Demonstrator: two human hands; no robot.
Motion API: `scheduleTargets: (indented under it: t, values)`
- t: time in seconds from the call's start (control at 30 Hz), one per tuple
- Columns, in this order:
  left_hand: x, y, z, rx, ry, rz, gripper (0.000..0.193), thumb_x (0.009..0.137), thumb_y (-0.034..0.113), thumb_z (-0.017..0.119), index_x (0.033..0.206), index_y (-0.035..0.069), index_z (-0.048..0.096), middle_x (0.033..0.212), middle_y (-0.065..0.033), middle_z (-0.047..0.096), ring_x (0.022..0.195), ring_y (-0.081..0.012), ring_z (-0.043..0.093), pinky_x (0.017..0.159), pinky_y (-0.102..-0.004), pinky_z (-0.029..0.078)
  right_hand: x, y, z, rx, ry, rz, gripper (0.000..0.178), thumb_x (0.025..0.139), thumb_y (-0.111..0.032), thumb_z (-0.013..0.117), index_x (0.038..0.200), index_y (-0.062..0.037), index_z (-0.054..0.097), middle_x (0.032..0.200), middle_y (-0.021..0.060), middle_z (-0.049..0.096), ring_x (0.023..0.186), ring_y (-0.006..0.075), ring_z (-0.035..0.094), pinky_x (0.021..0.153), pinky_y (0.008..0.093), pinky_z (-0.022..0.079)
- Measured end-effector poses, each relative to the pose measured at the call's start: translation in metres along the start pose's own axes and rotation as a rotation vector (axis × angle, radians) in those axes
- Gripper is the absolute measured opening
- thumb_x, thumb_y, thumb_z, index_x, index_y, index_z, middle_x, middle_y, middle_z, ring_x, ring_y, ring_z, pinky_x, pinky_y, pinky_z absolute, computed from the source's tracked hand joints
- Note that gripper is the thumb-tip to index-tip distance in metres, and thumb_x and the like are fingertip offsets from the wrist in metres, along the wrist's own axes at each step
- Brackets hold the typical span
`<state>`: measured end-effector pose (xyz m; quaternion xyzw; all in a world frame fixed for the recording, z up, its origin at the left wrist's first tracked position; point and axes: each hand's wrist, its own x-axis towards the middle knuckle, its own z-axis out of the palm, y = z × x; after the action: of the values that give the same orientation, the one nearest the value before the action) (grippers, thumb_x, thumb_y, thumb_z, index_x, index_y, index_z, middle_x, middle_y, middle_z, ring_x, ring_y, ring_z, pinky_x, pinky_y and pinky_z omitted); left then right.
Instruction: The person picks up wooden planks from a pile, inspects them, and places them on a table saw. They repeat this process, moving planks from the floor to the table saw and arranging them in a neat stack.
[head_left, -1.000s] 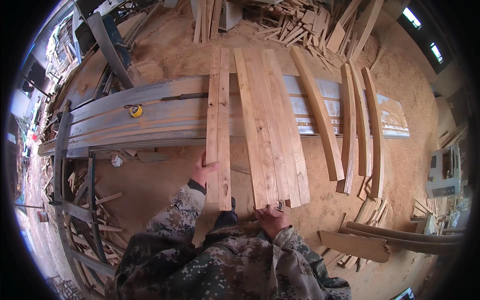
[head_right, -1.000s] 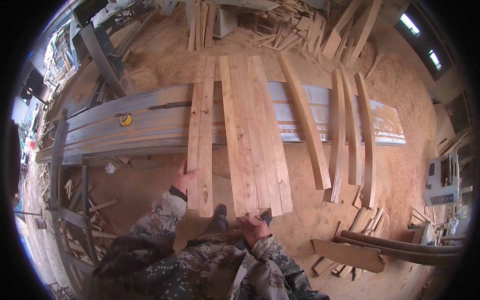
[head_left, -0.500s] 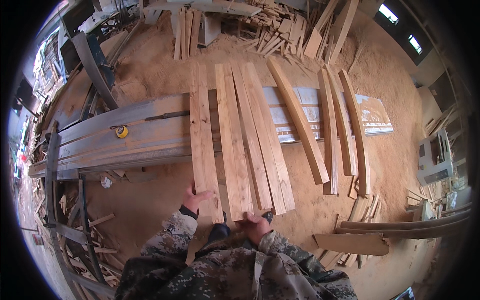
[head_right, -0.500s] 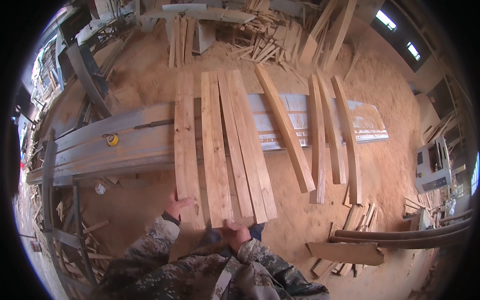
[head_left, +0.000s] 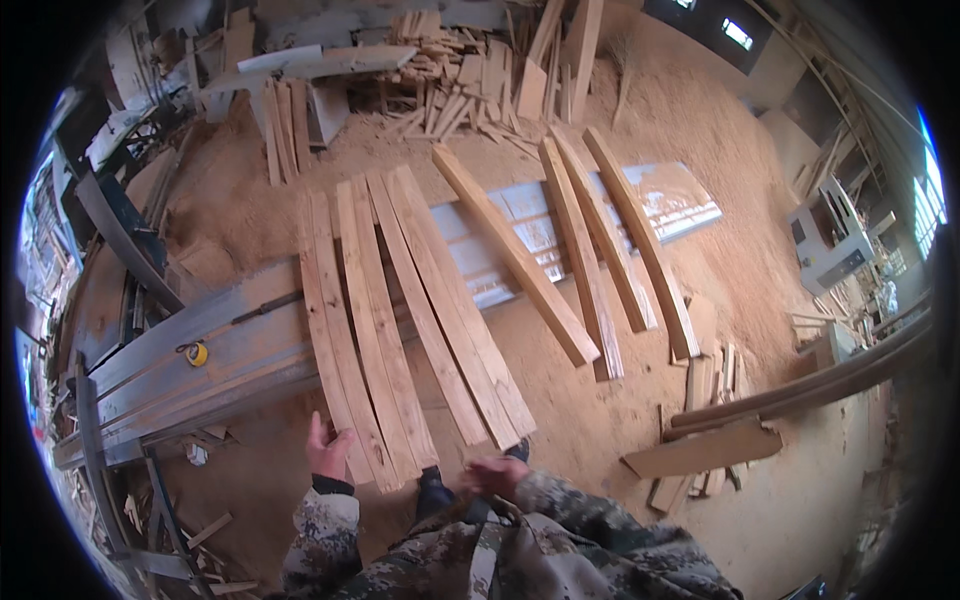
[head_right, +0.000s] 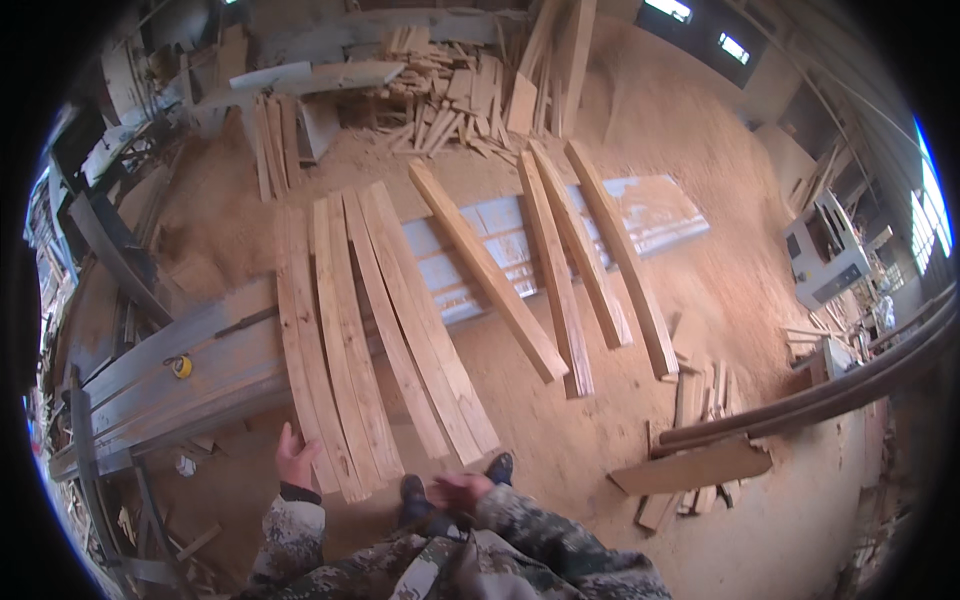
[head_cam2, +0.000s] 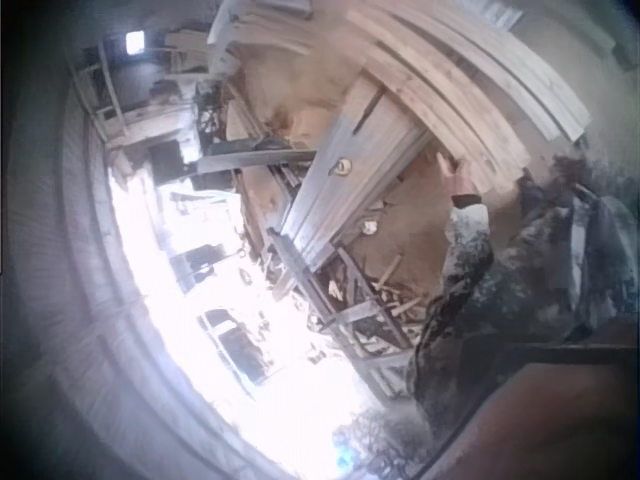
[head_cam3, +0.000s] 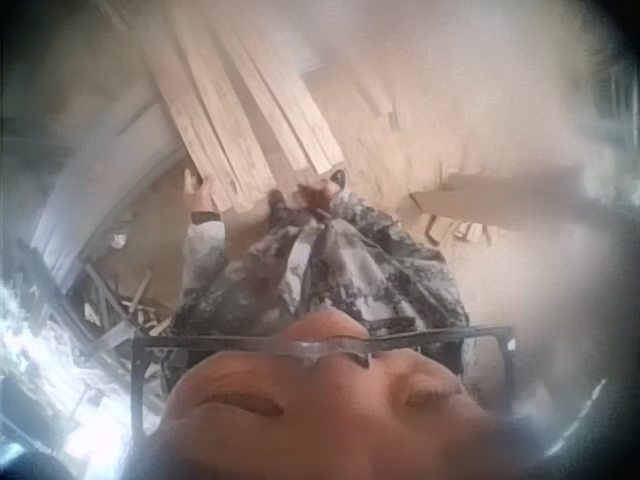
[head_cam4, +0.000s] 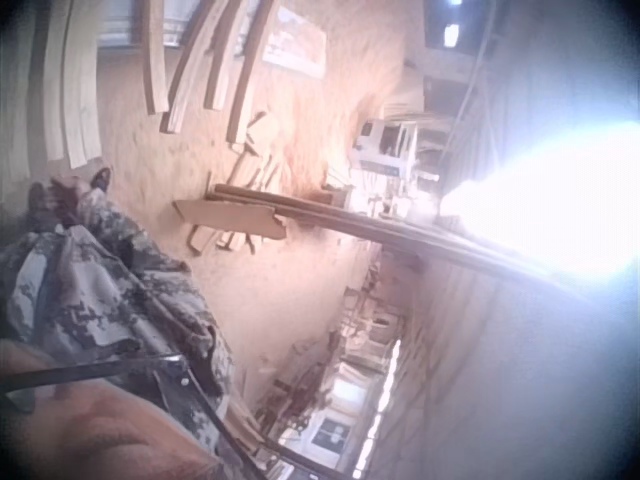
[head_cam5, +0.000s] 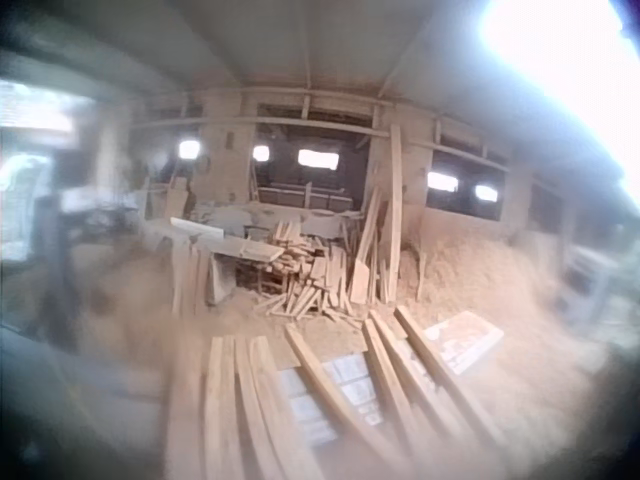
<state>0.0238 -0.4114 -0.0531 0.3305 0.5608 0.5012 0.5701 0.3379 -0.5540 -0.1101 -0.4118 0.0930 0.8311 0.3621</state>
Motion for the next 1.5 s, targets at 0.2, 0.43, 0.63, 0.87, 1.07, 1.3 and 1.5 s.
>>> scheduleTargets:
  t: [0.2, 0.43, 0.63, 0.87, 1.07, 1.3, 1.5]
  values:
    - [0.000, 0.035, 0.051, 0.224, 0.141, 0.478, 0.067, 0.078, 0.001, 0.070, 0.140, -0.005, 0.044, 0.129, -0.0206, 0.057, 0.117, -0.0241, 0.057, 0.096, -0.0351, 0.049, -0.058, -0.066, -0.109, -0.005, 0.191, -0.565, 0.051, 0.097, -0.047, 0.048, 0.116, -0.0024, 0.063, 0.126, 0.0218, 0.062, 0.105, 0.0312, 0.060, 0.092, 0.0418, 0.046]
    - [0.006, 0.033, 0.288, 0.105, -0.395, 0.124, 0.082, 0.081, 0.012, 0.075, 0.147, -0.007, 0.031, 0.119, -0.0184, 0.062, 0.105, -0.0196, 0.061, 0.088, -0.0320, 0.052, -0.041, -0.149, -0.121, 0.543, 0.147, -0.778, 0.037, 0.095, -0.034, 0.049, 0.126, -0.0140, 0.055, 0.102, 0.0196, 0.069, 0.063, 0.0248, 0.059, 0.049, 0.0353, 0.045]
    - [0.027, -0.029, 0.440, 0.430, -0.305, -0.054, 0.101, 0.075, 0.018, 0.076, 0.151, -0.008, 0.013, 0.123, -0.0253, 0.058, 0.105, -0.0278, 0.062, 0.088, -0.0352, 0.051, -0.064, -0.153, -0.103, 0.577, -0.065, -0.641, 0.045, 0.094, -0.027, 0.047, 0.136, -0.0153, 0.051, 0.096, 0.0224, 0.070, 0.058, 0.0297, 0.059, 0.046, 0.0369, 0.044]
    - [0.043, -0.072, 0.462, 0.541, -0.130, 0.116, 0.063, 0.072, 0.016, 0.070, 0.125, -0.005, 0.044, 0.112, -0.0212, 0.062, 0.102, -0.0331, 0.063, 0.089, -0.0402, 0.051, -0.064, -0.150, -0.132, 0.493, -0.134, -0.419, 0.046, 0.099, -0.036, 0.043, 0.133, -0.0068, 0.053, 0.092, 0.0230, 0.071, 0.066, 0.0361, 0.065, 0.048, 0.0369, 0.045]
    - [-0.035, -0.062, 0.397, -0.022, -0.409, -0.263, 0.047, 0.086, 0.006, 0.052, 0.133, 0.004, 0.048, 0.110, -0.0080, 0.062, 0.098, -0.0179, 0.063, 0.084, -0.0370, 0.054, -0.072, -0.147, -0.145, 0.458, -0.263, -0.332, 0.061, 0.097, -0.055, 0.041, 0.131, -0.0054, 0.053, 0.109, 0.0262, 0.067, 0.088, 0.0407, 0.066, 0.059, 0.0441, 0.050]
    - [-0.104, -0.078, 0.359, -0.070, -0.401, -0.497, 0.040, 0.084, 0.004, 0.051, 0.124, 0.002, 0.054, 0.104, -0.0060, 0.062, 0.093, -0.0167, 0.061, 0.079, -0.0297, 0.051, -0.108, -0.133, -0.148, 0.203, -0.413, -0.104, 0.074, 0.083, -0.042, 0.073, 0.136, 0.0029, 0.047, 0.122, 0.0206, 0.062, 0.109, 0.0360, 0.061, 0.095, 0.0499, 0.048]
    - [-0.089, -0.077, 0.365, -0.167, -0.235, -0.447, 0.029, 0.086, 0.007, 0.060, 0.115, 0.003, 0.057, 0.100, -0.0053, 0.063, 0.092, -0.0183, 0.062, 0.084, -0.0340, 0.049, -0.154, -0.114, -0.142, -0.533, -0.118, -0.472, 0.052, 0.082, -0.017, 0.080, 0.123, 0.0001, 0.053, 0.103, 0.0056, 0.067, 0.091, 0.0128, 0.063, 0.081, 0.0297, 0.052]
